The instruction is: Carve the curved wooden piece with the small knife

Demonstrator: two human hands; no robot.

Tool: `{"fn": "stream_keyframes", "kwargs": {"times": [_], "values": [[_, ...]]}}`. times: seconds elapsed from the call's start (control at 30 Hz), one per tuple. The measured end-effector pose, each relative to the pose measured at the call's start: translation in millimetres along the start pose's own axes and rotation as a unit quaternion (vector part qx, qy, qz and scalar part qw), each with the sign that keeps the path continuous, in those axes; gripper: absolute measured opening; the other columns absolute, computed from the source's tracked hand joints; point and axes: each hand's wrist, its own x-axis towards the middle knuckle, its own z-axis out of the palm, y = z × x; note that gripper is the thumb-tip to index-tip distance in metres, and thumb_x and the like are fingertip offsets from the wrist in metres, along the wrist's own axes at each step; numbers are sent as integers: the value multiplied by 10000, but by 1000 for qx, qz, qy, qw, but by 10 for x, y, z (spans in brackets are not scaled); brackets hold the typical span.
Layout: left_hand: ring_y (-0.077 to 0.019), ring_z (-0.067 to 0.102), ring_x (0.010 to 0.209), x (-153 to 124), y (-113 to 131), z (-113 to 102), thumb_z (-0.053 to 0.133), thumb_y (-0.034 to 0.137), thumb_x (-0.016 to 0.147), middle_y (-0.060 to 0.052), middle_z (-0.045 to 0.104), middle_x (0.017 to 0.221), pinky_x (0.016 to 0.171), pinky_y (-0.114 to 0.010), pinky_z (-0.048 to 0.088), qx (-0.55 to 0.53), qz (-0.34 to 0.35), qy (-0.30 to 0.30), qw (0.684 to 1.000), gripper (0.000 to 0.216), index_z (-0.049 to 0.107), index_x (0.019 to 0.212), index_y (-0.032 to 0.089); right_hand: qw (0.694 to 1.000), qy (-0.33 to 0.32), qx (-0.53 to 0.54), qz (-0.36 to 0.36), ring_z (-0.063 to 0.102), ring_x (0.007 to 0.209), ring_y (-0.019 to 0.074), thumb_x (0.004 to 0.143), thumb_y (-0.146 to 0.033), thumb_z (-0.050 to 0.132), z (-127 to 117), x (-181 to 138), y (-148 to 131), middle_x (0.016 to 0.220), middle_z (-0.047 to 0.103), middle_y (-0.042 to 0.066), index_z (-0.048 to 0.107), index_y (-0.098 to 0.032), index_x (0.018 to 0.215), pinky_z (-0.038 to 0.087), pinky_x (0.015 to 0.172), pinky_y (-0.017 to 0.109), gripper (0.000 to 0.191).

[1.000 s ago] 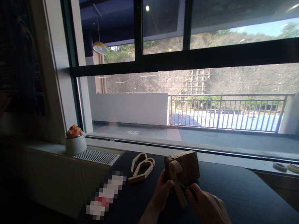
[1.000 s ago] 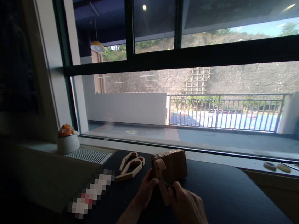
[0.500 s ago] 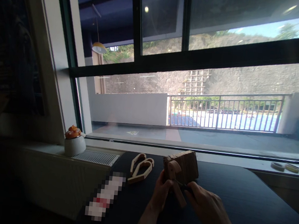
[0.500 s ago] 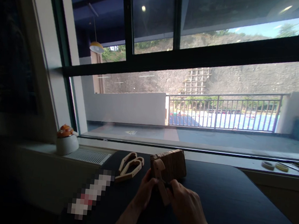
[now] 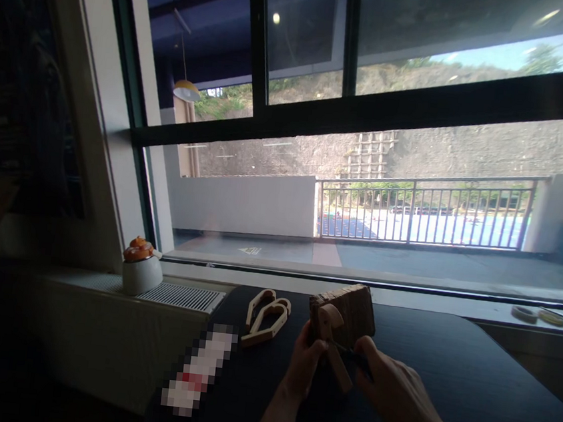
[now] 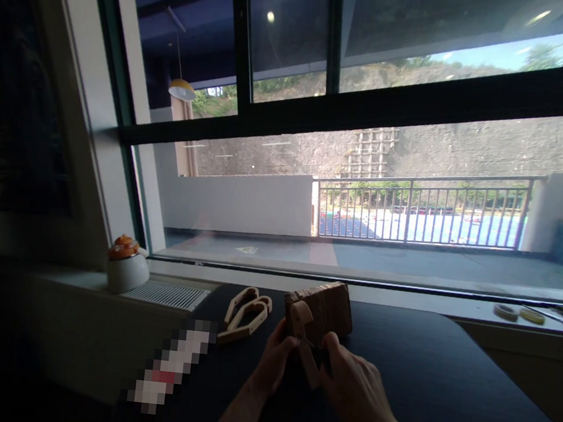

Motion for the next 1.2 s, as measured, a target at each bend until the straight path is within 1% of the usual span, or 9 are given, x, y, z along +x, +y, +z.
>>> {"fn": "stream_keyframes", "kwargs": {"times": [0.23, 0.43, 0.53, 0.67, 0.73, 0.87, 1.0, 1.1, 1.2], "values": [[-183, 576, 827, 14, -32, -13, 653, 156, 643, -33, 662, 907, 734, -267, 438, -12, 0, 3, 1000, 430, 625, 1071, 178, 998, 44, -12, -42, 651, 618, 165, 855, -203, 426, 8, 4, -3, 726, 670, -16, 468, -237, 811, 312, 492, 241, 70], [-175, 583, 806, 12, -23, -8, 663, 150, 639, -35, 668, 924, 742, -269, 439, -24, 2, 0, 1000, 437, 629, 1074, 185, 997, 63, -30, -26, 656, 546, 177, 886, -287, 441, 58, 14, -40, 602, 665, -28, 453, -232, 732, 275, 452, 250, 164], [-187, 585, 832, 13, -35, -20, 653, 139, 650, -42, 670, 936, 745, -275, 442, -26, 2, -7, 1000, 427, 629, 1075, 180, 998, 52, -45, -13, 661, 549, 192, 907, -312, 413, 39, 23, -64, 579, 658, -22, 447, -231, 721, 255, 451, 254, 205], [-187, 582, 843, 20, -51, -36, 629, 118, 667, -47, 670, 934, 745, -274, 446, -26, 3, -9, 1000, 425, 618, 1089, 168, 999, 23, -31, -22, 662, 578, 183, 852, -253, 476, -7, 13, -75, 629, 665, -29, 444, -231, 796, 260, 453, 245, 68], [-184, 581, 842, 23, -57, -40, 618, 114, 677, -49, 669, 937, 746, -271, 447, -22, 4, -13, 1000, 425, 610, 1100, 166, 999, 19, -26, -35, 657, 600, 173, 803, -190, 508, -19, 3, -58, 671, 662, -33, 444, -230, 831, 282, 463, 237, 81], [-178, 580, 844, 26, -67, -41, 614, 105, 674, -36, 668, 922, 754, -265, 445, -23, 5, -5, 1000, 425, 611, 1093, 174, 994, 50, -75, -67, 636, 630, 172, 792, -100, 465, -7, -2, 9, 724, 641, -7, 478, -224, 808, 331, 502, 246, 126], [-174, 578, 831, 24, -68, -33, 612, 100, 669, -29, 661, 893, 740, -259, 443, -23, 1, 2, 1000, 417, 614, 1080, 170, 989, 81, -90, -87, 620, 592, 164, 824, -111, 437, 26, -8, 35, 682, 625, 6, 505, -217, 775, 337, 498, 251, 135], [-168, 573, 814, 22, -73, -31, 602, 101, 680, -34, 657, 895, 726, -259, 443, -22, 3, 0, 1000, 415, 603, 1091, 162, 992, 62, -80, -72, 623, 556, 156, 854, -149, 431, 47, -10, 2, 648, 634, 8, 498, -211, 741, 308, 472, 249, 145], [-162, 572, 786, 28, -86, -39, 594, 106, 684, -36, 655, 906, 701, -256, 443, -21, 0, 6, 1000, 429, 592, 1109, 162, 998, 17, -65, -17, 652, 573, 180, 898, -209, 402, 63, 0, -29, 634, 658, 8, 493, -212, 743, 264, 457, 257, 180]]}}
